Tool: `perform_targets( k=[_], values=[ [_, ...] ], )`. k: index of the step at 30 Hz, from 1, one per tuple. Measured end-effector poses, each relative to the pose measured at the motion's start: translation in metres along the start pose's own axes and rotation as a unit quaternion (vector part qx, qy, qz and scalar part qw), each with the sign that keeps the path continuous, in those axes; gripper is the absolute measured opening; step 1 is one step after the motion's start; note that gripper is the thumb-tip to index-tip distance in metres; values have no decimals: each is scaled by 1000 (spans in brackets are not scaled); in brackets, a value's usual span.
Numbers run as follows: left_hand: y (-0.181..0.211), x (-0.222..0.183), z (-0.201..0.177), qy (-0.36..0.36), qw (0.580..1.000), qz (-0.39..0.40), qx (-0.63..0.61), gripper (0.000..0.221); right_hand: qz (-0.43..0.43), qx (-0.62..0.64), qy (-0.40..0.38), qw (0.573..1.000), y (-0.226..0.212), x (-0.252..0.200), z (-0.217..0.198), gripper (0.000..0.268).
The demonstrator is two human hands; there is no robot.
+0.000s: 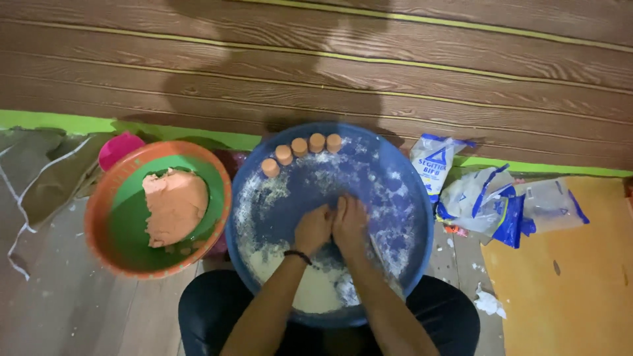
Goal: Shaping small portions of dough into balls by rolling them between the palms and placing them in a tray.
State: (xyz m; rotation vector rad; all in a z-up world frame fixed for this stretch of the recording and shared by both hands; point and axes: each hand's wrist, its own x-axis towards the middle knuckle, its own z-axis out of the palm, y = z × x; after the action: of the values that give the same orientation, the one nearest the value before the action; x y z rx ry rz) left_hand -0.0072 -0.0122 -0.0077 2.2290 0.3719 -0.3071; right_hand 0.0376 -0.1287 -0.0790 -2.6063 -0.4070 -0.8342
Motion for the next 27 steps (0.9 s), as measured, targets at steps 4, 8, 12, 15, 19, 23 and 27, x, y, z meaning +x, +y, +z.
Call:
perform_targets(
  k=[4,8,12,15,19,23,27],
  values=[
    [-9,-21,-16,5,999,22,-48,33,73,-10,-68,995,-30,30,-34,31],
    [18,-59,-37,-30,991,131,8,40,116,-29,-158,980,-28,58,-28,36],
    [22,-48,-25,-29,995,77,62,33,52,-21,-92,994,-19,72,-11,34],
    [15,-32,-10,7,993,91,80,24,14,-28,-35,999,-10,75,8,37],
    [27,-29,-21,23,991,108,80,21,52,103,-75,991,-4,75,5,33],
    [26,-33,-26,15,984,115,134,31,219,287,-93,928,-11,81,-20,34],
    [37,-51,-28,76,925,169,333,14,313,356,-130,871,-15,69,-33,35]
  ],
)
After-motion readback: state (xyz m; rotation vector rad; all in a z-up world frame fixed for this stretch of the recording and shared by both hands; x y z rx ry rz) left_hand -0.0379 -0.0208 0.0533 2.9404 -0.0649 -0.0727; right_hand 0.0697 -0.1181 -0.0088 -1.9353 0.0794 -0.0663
